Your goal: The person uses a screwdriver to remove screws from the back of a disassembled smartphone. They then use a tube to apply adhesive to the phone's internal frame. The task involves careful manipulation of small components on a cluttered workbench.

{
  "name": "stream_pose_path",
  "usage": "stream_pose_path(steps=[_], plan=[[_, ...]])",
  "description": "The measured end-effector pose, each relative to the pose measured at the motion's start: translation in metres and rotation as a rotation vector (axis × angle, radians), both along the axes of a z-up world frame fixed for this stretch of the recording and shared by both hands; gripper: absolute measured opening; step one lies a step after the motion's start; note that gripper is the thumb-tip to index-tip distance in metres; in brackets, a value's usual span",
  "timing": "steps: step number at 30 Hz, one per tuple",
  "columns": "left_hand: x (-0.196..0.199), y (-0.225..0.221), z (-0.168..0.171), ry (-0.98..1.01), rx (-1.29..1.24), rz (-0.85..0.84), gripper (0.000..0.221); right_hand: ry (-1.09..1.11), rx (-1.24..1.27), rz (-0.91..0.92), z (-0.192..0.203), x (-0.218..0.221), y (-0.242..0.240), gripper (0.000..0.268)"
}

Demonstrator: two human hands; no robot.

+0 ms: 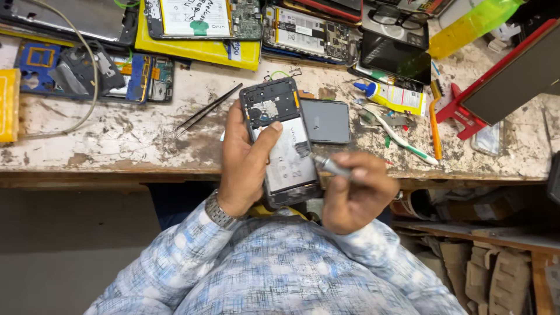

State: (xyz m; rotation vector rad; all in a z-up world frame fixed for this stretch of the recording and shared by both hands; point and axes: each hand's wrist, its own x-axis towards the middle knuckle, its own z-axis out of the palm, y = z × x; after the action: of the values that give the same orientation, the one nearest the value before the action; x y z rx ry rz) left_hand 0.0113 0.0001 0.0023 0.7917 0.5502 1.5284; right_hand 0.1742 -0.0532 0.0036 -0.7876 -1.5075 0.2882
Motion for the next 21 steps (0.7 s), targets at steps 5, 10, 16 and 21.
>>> stream_pose_path(steps=[5, 10, 16, 21], plan=[[0.013, -0.015, 0.026, -0.116, -0.094, -0.130, 0.064, 0.032, 0.231, 0.059, 0.004, -0.019, 0.011, 0.027], [0.003, -0.013, 0.029, 0.216, 0.020, -0.038, 0.077, 0.061, 0.030, 0.065, 0.019, -0.003, 0.014, 0.011], [-0.029, 0.002, 0.016, 0.552, 0.152, 0.178, 0.088, 0.185, -0.290, 0.136, 0.040, 0.059, 0.047, 0.027], [-0.026, 0.001, 0.008, 0.565, 0.305, 0.238, 0.089, -0.166, -0.386, -0.018, 0.038, 0.067, 0.041, 0.025]])
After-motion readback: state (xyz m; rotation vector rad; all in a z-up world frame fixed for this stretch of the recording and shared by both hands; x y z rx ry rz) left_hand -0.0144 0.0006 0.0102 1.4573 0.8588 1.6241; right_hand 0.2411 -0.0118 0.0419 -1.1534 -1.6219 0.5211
